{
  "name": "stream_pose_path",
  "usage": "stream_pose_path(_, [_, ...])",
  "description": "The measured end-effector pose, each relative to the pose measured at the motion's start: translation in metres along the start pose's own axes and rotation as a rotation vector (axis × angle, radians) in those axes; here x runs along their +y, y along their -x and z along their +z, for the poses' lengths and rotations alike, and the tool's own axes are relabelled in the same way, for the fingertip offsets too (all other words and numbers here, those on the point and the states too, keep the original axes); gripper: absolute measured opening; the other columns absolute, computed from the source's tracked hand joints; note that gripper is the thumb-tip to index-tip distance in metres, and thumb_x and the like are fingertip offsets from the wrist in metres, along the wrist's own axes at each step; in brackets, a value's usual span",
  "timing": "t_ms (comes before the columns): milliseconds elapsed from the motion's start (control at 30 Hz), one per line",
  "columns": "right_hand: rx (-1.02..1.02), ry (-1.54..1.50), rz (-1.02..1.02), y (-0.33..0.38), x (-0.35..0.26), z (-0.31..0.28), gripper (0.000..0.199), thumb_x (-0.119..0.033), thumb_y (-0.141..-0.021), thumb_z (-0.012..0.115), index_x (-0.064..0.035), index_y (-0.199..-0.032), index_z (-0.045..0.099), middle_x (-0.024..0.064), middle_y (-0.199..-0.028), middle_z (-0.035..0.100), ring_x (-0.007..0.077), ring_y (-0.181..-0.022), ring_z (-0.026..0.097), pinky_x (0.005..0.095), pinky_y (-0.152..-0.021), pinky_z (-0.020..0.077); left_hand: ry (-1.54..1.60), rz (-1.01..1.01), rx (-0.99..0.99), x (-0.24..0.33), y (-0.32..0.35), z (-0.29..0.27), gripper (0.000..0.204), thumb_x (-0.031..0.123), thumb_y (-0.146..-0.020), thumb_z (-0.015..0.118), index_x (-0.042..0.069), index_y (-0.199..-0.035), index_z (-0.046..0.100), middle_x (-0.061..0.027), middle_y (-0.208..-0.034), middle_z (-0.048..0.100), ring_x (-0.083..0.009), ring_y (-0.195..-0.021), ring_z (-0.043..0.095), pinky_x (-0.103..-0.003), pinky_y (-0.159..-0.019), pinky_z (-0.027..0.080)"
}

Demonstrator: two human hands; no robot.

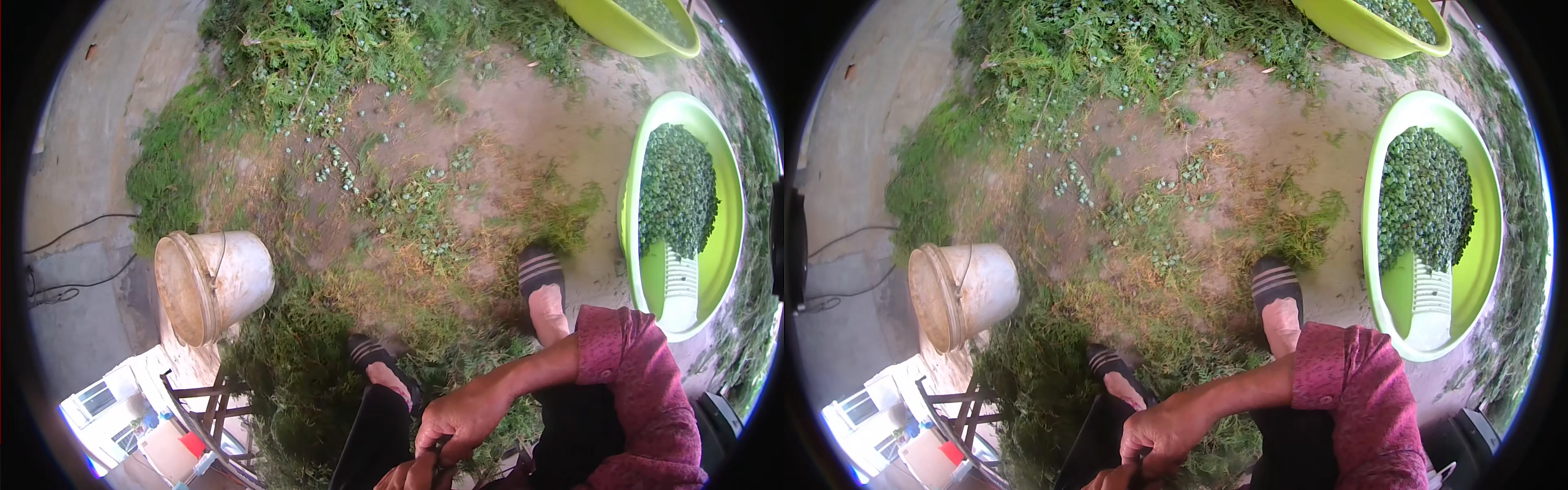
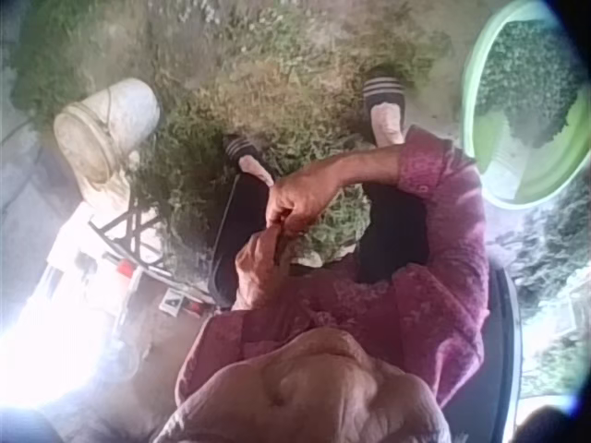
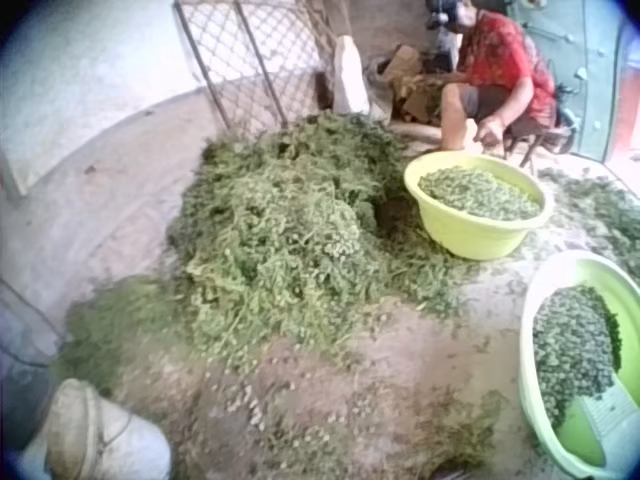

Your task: The person plucks berries from pine branches and gathers loose berries from the ground by hand, placing them into a basin.

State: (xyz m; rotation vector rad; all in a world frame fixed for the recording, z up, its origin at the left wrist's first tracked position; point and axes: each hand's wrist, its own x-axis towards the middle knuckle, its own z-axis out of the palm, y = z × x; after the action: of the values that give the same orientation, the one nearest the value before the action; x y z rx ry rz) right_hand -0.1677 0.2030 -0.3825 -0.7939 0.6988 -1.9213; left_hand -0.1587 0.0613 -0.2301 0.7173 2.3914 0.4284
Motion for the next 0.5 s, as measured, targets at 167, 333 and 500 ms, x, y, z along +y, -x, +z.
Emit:
stream_pose_path(167, [0.065, 0.122, -0.094, 0.000, 0.003, 0.003, 0.023, -0.010, -0.078, 0.052, 0.0050, -0.095, 0.056, 0.0136, -0.073, 0.059, 0.0206, -0.066, 0.057, 0.0323, -0.060, 0.0443, 0.027, 0.017, 0.039, 0.005, -0.004, -0.001, 0.027, 0.006, -0.073, 0.067, 0.005, -0.098, 0.057, -0.0130, -0.080, 0.060, -0.0325, -0.069, 0.060, -0.039, -0.058, 0.049])
stream_pose_path(333, [0.103, 0.312, -0.180, 0.005, -0.011, 0.001, 0.023, -0.007, -0.071, 0.052, 0.0047, -0.091, 0.058, 0.0181, -0.073, 0.059, 0.0295, -0.069, 0.058, 0.0368, -0.062, 0.0441, 0.016, 0.064, 0.026, 0.008, -0.012, -0.005, 0.019, 0.003, -0.071, 0.065, 0.005, -0.090, 0.059, -0.0124, -0.074, 0.057, -0.0313, -0.066, 0.059, -0.039, -0.055, 0.048])
stream_pose_path(500, [0.048, 0.425, -0.074, 0.011, -0.014, 0.006, 0.021, -0.005, -0.069, 0.053, 0.0023, -0.087, 0.060, 0.0177, -0.073, 0.059, 0.0285, -0.071, 0.058, 0.0362, -0.063, 0.0455, 0.037, 0.065, -0.026, 0.015, -0.010, -0.010, 0.016, 0.000, -0.066, 0.063, 0.004, -0.082, 0.058, -0.0120, -0.069, 0.054, -0.0306, -0.061, 0.056, -0.039, -0.052, 0.046])
